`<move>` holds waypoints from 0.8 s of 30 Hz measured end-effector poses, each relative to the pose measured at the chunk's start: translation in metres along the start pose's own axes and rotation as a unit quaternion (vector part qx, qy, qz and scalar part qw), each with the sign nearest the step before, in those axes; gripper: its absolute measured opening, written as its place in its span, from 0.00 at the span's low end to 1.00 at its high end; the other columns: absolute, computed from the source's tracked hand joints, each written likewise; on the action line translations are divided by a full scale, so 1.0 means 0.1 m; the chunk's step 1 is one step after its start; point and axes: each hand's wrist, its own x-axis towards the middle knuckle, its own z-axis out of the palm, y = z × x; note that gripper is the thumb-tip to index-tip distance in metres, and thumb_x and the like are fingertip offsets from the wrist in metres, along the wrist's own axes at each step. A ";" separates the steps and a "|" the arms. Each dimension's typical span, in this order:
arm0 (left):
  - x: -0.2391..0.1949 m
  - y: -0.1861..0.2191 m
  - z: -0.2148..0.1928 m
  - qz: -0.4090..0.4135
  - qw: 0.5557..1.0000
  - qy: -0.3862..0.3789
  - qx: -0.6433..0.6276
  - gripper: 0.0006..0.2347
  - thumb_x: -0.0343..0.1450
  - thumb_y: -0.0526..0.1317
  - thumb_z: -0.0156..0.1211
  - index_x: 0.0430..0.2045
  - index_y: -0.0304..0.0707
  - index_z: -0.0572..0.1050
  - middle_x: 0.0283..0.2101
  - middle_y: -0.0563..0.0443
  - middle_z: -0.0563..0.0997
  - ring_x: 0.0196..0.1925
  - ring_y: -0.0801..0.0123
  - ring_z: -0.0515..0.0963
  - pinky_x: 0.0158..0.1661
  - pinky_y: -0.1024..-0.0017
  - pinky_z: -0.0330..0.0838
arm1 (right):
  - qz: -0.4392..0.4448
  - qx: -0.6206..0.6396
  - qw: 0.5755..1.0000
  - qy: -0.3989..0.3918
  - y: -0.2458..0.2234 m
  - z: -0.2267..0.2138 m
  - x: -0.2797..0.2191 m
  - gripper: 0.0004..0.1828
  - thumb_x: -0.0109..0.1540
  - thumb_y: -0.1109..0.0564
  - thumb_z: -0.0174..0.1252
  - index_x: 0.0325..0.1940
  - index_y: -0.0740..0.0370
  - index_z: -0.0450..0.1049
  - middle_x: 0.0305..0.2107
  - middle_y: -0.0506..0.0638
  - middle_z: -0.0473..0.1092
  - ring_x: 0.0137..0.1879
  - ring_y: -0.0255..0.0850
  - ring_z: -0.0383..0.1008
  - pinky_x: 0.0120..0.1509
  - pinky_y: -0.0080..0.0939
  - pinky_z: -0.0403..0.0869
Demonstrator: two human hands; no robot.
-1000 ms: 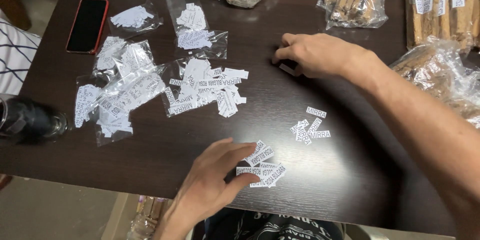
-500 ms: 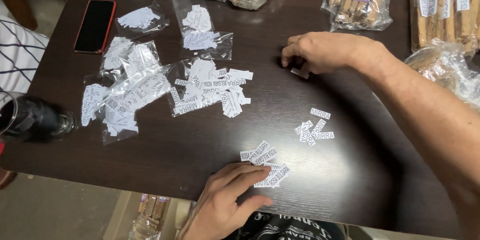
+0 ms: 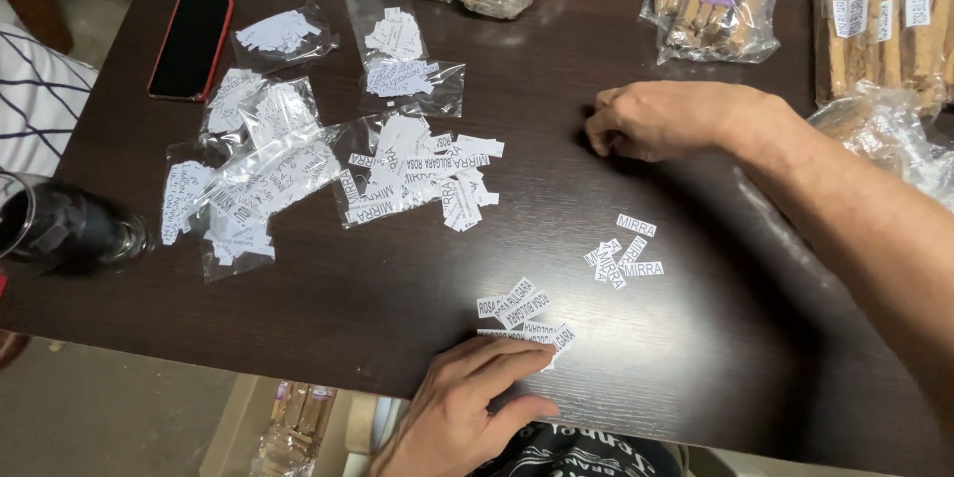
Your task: The person is packaging small bundles of wooden sticks into plastic bags and adding printed labels to each package.
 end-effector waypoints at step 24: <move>0.73 0.12 0.32 -0.269 0.888 0.010 -0.372 0.09 0.70 0.40 0.64 0.34 0.30 0.82 0.22 0.44 0.79 0.22 0.68 0.77 0.25 0.75 0.74 | -0.268 0.090 0.759 0.587 -1.42 1.02 -0.93 0.04 0.66 0.63 0.53 0.40 0.67 0.72 0.29 0.50 0.78 0.46 0.46 0.83 0.61 0.61 0.79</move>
